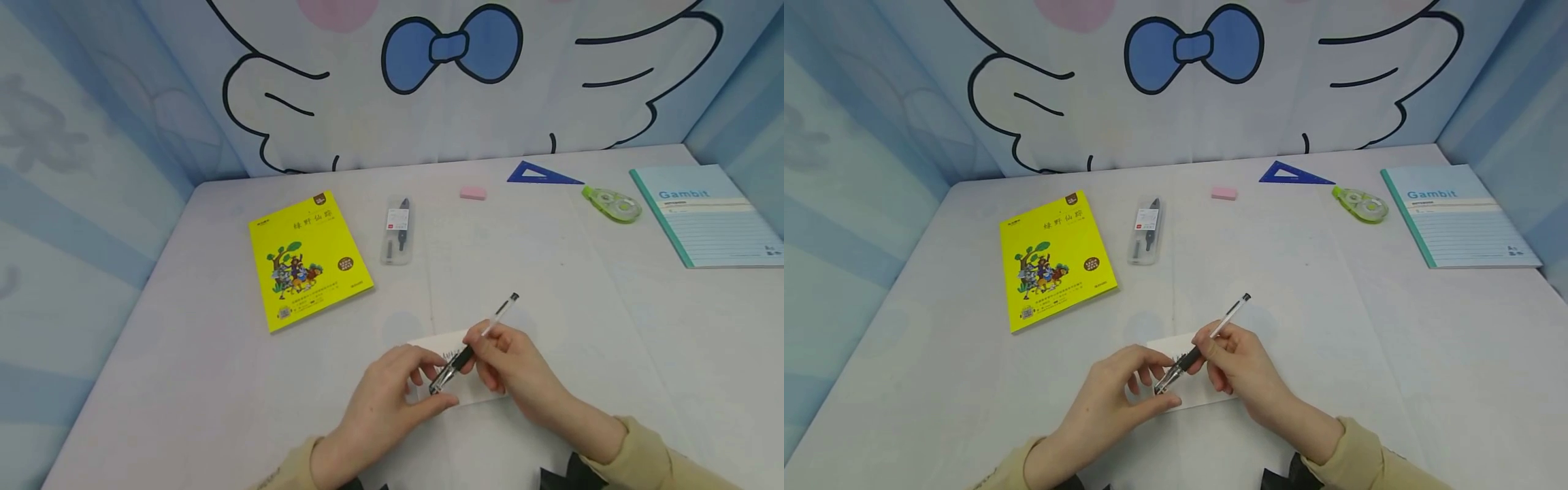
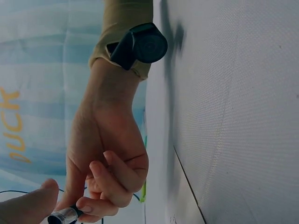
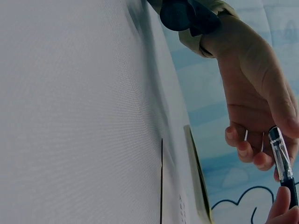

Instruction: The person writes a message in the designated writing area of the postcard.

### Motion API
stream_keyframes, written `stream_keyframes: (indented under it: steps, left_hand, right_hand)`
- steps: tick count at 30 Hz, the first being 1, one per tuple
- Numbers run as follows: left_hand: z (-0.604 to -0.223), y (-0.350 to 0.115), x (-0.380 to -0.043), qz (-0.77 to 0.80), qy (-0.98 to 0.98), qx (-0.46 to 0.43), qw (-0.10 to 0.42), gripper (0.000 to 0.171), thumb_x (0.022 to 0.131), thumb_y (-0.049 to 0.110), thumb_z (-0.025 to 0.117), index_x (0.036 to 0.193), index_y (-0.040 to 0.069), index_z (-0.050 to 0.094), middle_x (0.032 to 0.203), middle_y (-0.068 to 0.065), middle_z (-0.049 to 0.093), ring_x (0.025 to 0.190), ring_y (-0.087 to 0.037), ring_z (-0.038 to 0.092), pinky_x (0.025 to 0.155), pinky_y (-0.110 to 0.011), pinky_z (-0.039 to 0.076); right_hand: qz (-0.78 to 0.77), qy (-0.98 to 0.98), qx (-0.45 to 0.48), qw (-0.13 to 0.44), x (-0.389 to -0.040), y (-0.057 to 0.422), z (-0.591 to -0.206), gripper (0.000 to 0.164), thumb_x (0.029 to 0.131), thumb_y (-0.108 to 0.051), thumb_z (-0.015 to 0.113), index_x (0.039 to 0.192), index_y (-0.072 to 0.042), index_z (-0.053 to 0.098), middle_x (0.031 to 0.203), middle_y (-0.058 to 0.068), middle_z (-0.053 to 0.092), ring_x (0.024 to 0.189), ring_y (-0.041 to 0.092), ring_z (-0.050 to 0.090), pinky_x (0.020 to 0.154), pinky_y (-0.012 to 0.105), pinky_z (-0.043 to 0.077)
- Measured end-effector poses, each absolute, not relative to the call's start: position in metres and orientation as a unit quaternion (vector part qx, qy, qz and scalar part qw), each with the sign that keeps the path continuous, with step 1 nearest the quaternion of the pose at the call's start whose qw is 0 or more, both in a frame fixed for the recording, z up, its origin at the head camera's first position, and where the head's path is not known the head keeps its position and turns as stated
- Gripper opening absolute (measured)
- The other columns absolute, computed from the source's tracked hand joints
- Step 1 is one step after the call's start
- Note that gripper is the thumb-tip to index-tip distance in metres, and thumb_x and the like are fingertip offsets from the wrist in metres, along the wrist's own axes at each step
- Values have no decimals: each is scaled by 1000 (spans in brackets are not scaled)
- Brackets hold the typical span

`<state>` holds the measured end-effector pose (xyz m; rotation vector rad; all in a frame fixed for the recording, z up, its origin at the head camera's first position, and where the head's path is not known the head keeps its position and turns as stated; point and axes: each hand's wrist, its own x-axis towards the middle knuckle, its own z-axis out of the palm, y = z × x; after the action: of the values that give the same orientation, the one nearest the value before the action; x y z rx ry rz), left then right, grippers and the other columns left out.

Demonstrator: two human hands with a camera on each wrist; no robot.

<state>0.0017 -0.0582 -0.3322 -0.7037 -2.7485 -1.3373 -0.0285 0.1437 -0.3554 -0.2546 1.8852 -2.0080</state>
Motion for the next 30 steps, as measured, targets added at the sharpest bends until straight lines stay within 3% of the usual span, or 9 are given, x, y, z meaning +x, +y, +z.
stream_keyframes:
  steps: [7,16,19,24,30]
  left_hand:
    - [-331,-60,5,-422,-882,-206,-37,37,76,35,74,104,14,61,85,10,57,74,-8,51,65,-15,44]
    - [-330,-76,8,-385,-882,-254,-101,20,87,34,63,97,17,61,85,11,58,76,-2,52,67,-14,46]
    - [-330,-85,8,-328,-890,-305,-89,19,86,36,63,95,20,62,86,11,59,77,-1,51,69,-13,46]
    - [-330,-95,7,-231,-900,-370,-5,26,84,44,63,96,20,63,91,12,59,81,-2,50,70,-15,45]
    - [-328,-100,6,-198,-893,-401,45,36,84,51,58,102,20,62,101,12,57,93,-4,51,74,-19,45]
  right_hand:
    - [-717,658,-73,220,-30,147,-350,29,100,-32,37,92,-7,50,66,-5,59,45,4,40,36,29,26]
    - [-600,753,-2,271,-38,165,-340,40,96,-40,43,74,-7,45,50,-4,39,42,8,35,37,22,27]
    - [-538,795,-11,280,-42,174,-338,41,95,-39,47,70,-7,42,48,-3,34,40,9,32,37,22,26]
    - [-420,865,-54,271,-41,183,-338,43,91,-41,53,65,-9,41,46,-4,34,40,10,32,38,22,27]
    - [-254,945,-79,192,-33,183,-344,46,84,-49,59,60,-13,42,49,-7,31,44,8,31,41,19,21]
